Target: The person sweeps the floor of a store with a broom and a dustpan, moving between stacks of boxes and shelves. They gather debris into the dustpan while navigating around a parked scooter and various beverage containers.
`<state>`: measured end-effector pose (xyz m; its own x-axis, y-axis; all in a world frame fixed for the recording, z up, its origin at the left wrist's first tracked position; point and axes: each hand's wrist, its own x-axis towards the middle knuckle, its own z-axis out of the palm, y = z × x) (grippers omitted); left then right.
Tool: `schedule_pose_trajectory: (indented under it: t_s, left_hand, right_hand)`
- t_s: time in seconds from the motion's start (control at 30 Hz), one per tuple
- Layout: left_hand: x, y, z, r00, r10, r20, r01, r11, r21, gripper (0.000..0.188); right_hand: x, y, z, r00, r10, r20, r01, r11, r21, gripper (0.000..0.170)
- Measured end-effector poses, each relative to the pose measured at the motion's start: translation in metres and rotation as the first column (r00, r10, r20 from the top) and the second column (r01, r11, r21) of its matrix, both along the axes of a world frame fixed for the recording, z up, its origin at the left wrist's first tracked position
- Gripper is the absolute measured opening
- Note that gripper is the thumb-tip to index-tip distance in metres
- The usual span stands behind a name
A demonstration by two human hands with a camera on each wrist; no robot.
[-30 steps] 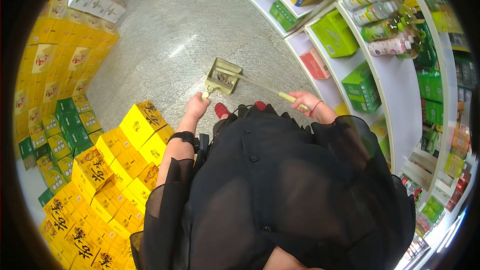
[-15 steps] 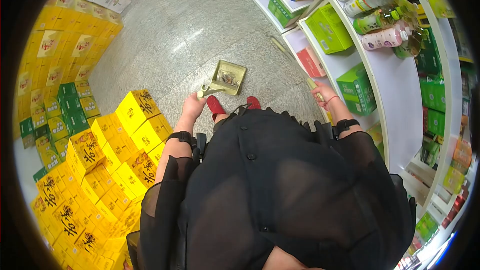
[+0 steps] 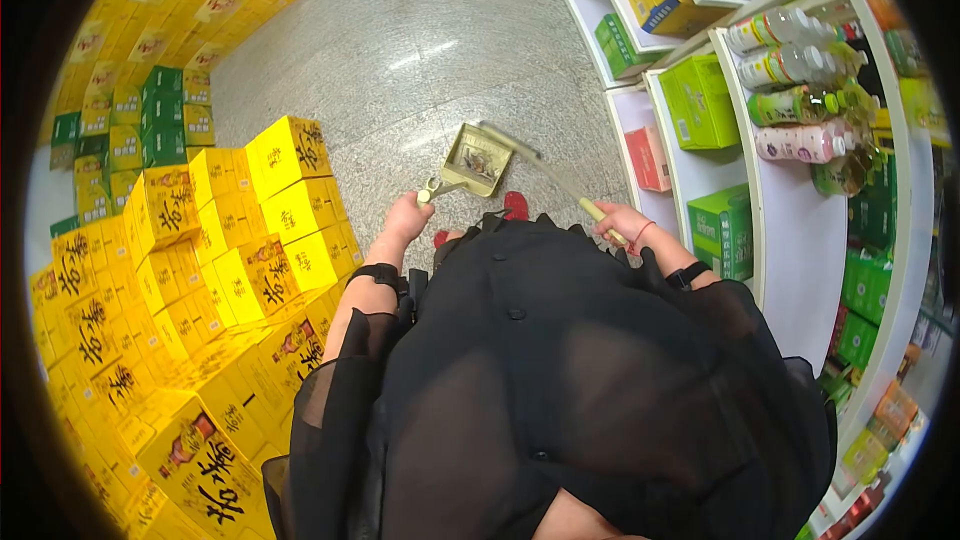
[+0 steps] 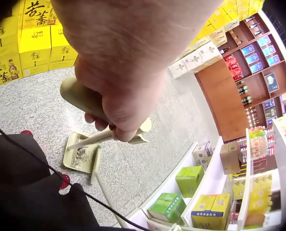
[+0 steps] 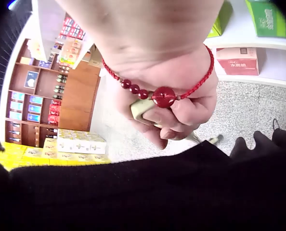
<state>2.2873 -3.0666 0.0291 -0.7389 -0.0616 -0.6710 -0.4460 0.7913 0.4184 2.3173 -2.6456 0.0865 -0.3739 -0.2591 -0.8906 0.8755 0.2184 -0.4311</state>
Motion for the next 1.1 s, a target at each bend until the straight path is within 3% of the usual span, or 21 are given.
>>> schedule_pose_trajectory:
  t_s: [0.1,0.23,0.43,0.5,0.53,0.63,0.67,0.73,0.77,0.83,0.87,0.93,1.07,1.1]
  left_hand:
    - [0.010,-0.003,0.008,0.999,0.046,0.020,-0.047,0.999,0.028,0.040]
    - [0.028,-0.019,0.016,0.999,0.052,0.012,-0.052,0.998,-0.037,0.041]
    - [0.091,-0.046,0.008,0.964,0.262,-0.042,-0.260,0.965,0.036,0.041]
    - [0.115,-0.056,0.008,0.924,0.373,-0.087,-0.363,0.925,0.111,0.037]
    - [0.125,-0.060,0.010,0.917,0.390,-0.087,-0.381,0.918,0.110,0.037]
    - [0.164,-0.069,0.017,0.834,0.550,-0.038,-0.541,0.830,0.139,0.034]
    - [0.175,-0.073,0.019,0.799,0.601,-0.014,-0.594,0.793,0.137,0.033]
    - [0.199,-0.081,0.020,0.751,0.660,0.008,-0.655,0.744,0.131,0.032]
    - [0.211,-0.085,0.018,0.734,0.679,0.000,-0.674,0.728,0.125,0.032]
    - [0.239,-0.092,0.010,0.705,0.709,-0.004,-0.704,0.700,0.120,0.032]
    - [0.252,-0.096,0.005,0.680,0.733,0.009,-0.726,0.672,0.145,0.032]
    - [0.273,-0.101,0.006,0.641,0.767,0.018,-0.758,0.629,0.174,0.032]
    - [0.315,-0.111,0.000,0.633,0.774,-0.018,-0.759,0.626,0.177,0.025]
    - [0.325,-0.114,-0.008,0.627,0.779,-0.019,-0.761,0.618,0.197,0.025]
  right_hand:
    - [-0.022,-0.011,0.039,0.994,-0.035,0.108,0.037,0.999,-0.018,0.063]
    - [-0.046,0.004,0.033,0.991,-0.023,0.131,0.025,1.000,-0.015,0.064]
    - [-0.088,-0.009,0.033,1.000,-0.009,-0.006,0.009,0.997,0.075,0.065]
    - [-0.101,-0.031,0.029,0.995,-0.036,-0.094,0.050,0.988,0.146,0.053]
    - [-0.108,-0.043,0.021,0.995,-0.018,-0.093,0.031,0.989,0.145,0.053]
    - [-0.118,-0.083,-0.019,0.996,-0.085,-0.031,0.087,0.993,0.081,0.023]
    - [-0.118,-0.097,-0.029,0.997,-0.066,-0.028,0.068,0.995,0.077,0.023]
    - [-0.110,-0.132,-0.033,0.991,0.128,-0.037,-0.123,0.987,0.107,0.021]
    - [-0.102,-0.149,-0.030,0.989,0.145,-0.039,-0.140,0.984,0.107,0.021]
    - [-0.072,-0.182,-0.013,0.902,0.425,-0.080,-0.397,0.886,0.239,0.020]
    - [-0.059,-0.193,-0.010,0.894,0.440,-0.081,-0.411,0.879,0.242,0.020]
    - [-0.036,-0.211,-0.014,0.705,0.704,-0.083,-0.656,0.693,0.300,0.041]
    - [0.004,-0.230,-0.048,0.699,0.705,-0.121,-0.696,0.709,0.111,0.054]
    - [0.011,-0.243,-0.014,0.701,0.711,-0.050,-0.706,0.703,0.089,0.059]
